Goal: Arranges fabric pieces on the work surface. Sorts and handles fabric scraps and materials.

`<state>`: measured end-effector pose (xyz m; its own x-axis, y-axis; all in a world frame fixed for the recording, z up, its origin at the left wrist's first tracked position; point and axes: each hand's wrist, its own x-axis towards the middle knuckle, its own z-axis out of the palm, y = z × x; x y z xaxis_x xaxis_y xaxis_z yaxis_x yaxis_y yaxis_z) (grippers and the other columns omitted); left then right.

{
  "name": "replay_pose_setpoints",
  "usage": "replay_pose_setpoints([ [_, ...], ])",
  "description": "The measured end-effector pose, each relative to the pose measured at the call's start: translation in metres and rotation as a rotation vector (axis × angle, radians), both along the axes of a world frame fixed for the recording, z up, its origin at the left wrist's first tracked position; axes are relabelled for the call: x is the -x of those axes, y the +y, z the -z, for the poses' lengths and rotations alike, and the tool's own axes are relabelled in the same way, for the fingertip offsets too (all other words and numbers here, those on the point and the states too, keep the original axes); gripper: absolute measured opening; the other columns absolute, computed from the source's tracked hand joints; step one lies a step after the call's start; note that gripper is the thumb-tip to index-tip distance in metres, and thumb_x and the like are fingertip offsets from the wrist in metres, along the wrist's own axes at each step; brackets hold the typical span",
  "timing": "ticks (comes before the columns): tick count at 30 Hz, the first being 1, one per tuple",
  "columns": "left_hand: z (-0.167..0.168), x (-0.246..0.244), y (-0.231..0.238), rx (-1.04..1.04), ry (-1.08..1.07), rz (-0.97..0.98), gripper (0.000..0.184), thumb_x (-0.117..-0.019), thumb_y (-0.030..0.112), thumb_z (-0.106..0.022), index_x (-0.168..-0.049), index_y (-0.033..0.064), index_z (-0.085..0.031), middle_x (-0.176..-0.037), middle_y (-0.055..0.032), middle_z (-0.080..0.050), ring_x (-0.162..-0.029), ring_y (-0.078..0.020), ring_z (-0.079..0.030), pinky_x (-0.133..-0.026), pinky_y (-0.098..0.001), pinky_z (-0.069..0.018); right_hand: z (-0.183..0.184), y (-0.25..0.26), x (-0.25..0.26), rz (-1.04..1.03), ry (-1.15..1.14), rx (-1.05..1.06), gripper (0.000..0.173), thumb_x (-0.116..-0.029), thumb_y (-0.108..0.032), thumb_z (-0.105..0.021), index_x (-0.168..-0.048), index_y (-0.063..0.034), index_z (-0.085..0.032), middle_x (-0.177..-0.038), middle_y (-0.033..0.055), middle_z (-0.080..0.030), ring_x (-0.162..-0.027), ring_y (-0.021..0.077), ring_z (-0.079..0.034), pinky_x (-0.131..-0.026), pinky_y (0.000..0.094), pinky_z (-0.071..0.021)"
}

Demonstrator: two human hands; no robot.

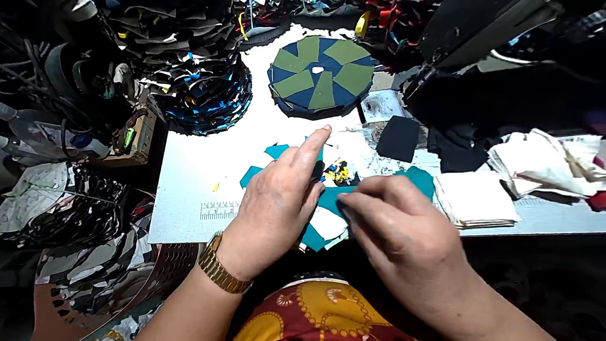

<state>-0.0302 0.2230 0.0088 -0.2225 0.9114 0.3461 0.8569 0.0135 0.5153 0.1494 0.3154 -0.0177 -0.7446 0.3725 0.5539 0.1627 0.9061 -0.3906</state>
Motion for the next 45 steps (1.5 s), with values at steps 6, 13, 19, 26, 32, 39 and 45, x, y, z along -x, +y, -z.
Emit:
replay_pose_setpoints([
  [6,0.003,0.0,0.003,-0.021,0.202,-0.033,0.059,-0.0943,0.02,-0.072,-0.149,0.0084,-0.052,-0.095,-0.0068,-0.061,-0.083,-0.0223,-0.059,-0.072,-0.0395,-0.0495,0.002,0.001,-0.005,-0.08,-0.14,-0.027,0.029,-0.0971,-0.009,-0.055,-0.118,-0.0036,-0.074,-0.114,0.0108,-0.066,-0.103,0.0238,-0.063,-0.084,0.0328,-0.0559],
  [13,0.0,-0.02,0.009,-0.021,0.209,-0.05,0.041,-0.1049,0.022,-0.053,-0.142,0.0065,-0.058,-0.146,-0.0162,-0.055,-0.14,-0.0317,-0.049,-0.117,-0.0518,-0.0385,-0.031,0.045,-0.074,0.082,-0.099,0.038,0.024,-0.0972,-0.015,-0.058,-0.107,-0.0053,-0.077,-0.111,0.0083,-0.07,-0.101,0.016,-0.068,-0.087,0.0325,-0.0585],
  [19,0.022,-0.036,0.021,0.257,0.34,-0.101,0.062,-0.1092,0.044,-0.027,-0.16,0.0098,-0.035,-0.167,-0.0154,-0.029,-0.156,-0.0303,-0.023,-0.124,-0.06,-0.0175,-0.017,0.073,-0.117,0.167,-0.217,0.03,0.026,-0.0956,-0.022,-0.058,-0.102,-0.0065,-0.078,-0.111,0.0075,-0.071,-0.103,0.017,-0.068,-0.088,0.0338,-0.0583],
  [26,0.03,-0.037,0.023,0.308,0.407,-0.109,0.065,-0.1076,0.047,-0.025,-0.161,0.0101,-0.034,-0.169,-0.0123,-0.026,-0.157,-0.0287,-0.02,-0.124,-0.0597,-0.016,-0.014,0.068,-0.113,0.181,-0.227,0.002,0.025,-0.0955,-0.021,-0.057,-0.097,-0.0063,-0.077,-0.11,0.0099,-0.069,-0.102,0.0221,-0.067,-0.084,0.0378,-0.057],
  [32,0.03,-0.037,0.023,0.315,0.412,-0.106,0.066,-0.1078,0.048,-0.026,-0.161,0.0103,-0.033,-0.169,-0.0129,-0.026,-0.157,-0.0289,-0.019,-0.124,-0.06,-0.0153,-0.014,0.073,-0.114,0.204,-0.189,0.058,0.026,-0.0971,-0.024,-0.053,-0.099,-0.0078,-0.073,-0.107,0.006,-0.07,-0.103,0.0163,-0.067,-0.086,0.0333,-0.0571],
  [39,0.022,-0.035,0.021,0.214,0.323,-0.08,0.062,-0.1086,0.046,-0.027,-0.163,0.0159,-0.031,-0.169,-0.013,-0.026,-0.158,-0.0292,-0.018,-0.124,-0.0627,-0.0119,-0.016,0.082,-0.106,0.302,-0.064,0.225,0.024,-0.1005,-0.02,-0.056,-0.117,-0.0066,-0.066,-0.101,0.0049,-0.069,-0.083,0.0069,-0.068,-0.074,0.0251,-0.059],
  [45,-0.017,-0.021,0.017,-0.056,-0.166,0.048,0.055,-0.1097,0.026,-0.039,-0.16,0.005,-0.034,-0.164,-0.0127,-0.035,-0.152,-0.0248,-0.032,-0.124,-0.0457,-0.0305,-0.04,0.099,-0.092,0.127,0.166,0.336,0.025,-0.0974,-0.02,-0.065,-0.12,-0.0107,-0.064,-0.105,-0.0033,-0.067,-0.089,0.0044,-0.067,-0.08,0.0219,-0.0587],
])
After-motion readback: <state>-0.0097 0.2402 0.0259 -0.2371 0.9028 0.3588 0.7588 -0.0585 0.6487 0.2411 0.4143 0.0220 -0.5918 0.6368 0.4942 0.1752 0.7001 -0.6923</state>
